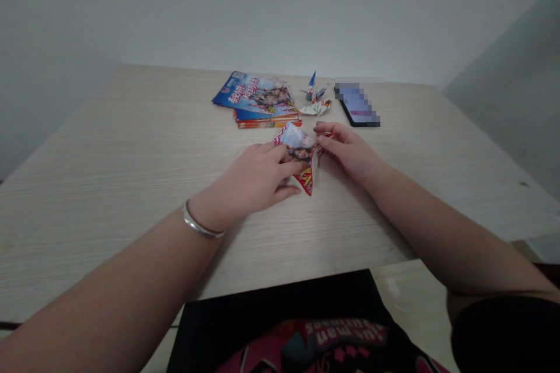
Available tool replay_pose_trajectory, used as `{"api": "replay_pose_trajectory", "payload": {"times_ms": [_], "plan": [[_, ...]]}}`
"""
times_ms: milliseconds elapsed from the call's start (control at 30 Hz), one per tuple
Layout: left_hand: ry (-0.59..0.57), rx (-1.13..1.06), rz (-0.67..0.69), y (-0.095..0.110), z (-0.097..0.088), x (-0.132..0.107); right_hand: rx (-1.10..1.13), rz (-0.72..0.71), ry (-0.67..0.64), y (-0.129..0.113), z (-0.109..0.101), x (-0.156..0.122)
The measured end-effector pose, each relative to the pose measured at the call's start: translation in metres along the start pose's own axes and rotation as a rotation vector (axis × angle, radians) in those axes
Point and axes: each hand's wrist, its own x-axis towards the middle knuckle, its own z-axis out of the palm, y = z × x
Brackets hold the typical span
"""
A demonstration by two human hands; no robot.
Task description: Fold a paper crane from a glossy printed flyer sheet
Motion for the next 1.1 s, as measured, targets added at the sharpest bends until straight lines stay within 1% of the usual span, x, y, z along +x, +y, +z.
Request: {"api": "replay_pose_trajectory", "payload": {"times_ms": [133,233,300,400,533,667,767,833,900,1000,1100], "plan": [[-0.012,-0.041,0.043,0.001,-0.002,0.001,-0.142,-0.062,-0.007,-0.002,0.000,-0.001],[-0.002,-0.112,0.113,0.000,0.000,0.002,-0.155,-0.149,-0.062,0.000,0.001,-0.001],[-0.007,-0.146,0.133,-0.001,0.003,0.002,-0.155,-0.195,-0.096,0.001,0.000,-0.001],[-0.041,-0.162,0.113,-0.002,0.006,0.001,-0.224,-0.221,-0.099,0.003,-0.002,-0.001],[-0.077,-0.160,0.065,-0.001,0.005,-0.001,-0.308,-0.216,-0.092,0.003,-0.006,0.000],[-0.084,-0.145,0.022,0.001,0.002,-0.002,-0.302,-0.214,-0.154,-0.003,-0.014,-0.002],[-0.074,-0.106,-0.004,0.001,0.000,-0.002,-0.353,-0.315,-0.235,-0.011,-0.025,-0.004],[-0.062,-0.089,0.001,0.001,0.001,-0.003,-0.466,-0.391,-0.344,-0.015,-0.030,-0.004],[-0.052,-0.083,0.011,0.001,0.002,-0.003,-0.545,-0.451,-0.402,-0.017,-0.032,-0.004],[-0.048,-0.075,0.017,0.002,0.003,-0.003,-0.599,-0.491,-0.407,-0.017,-0.029,-0.004],[-0.048,-0.063,0.010,0.003,0.003,-0.003,-0.614,-0.487,-0.384,-0.016,-0.027,-0.004]]}}
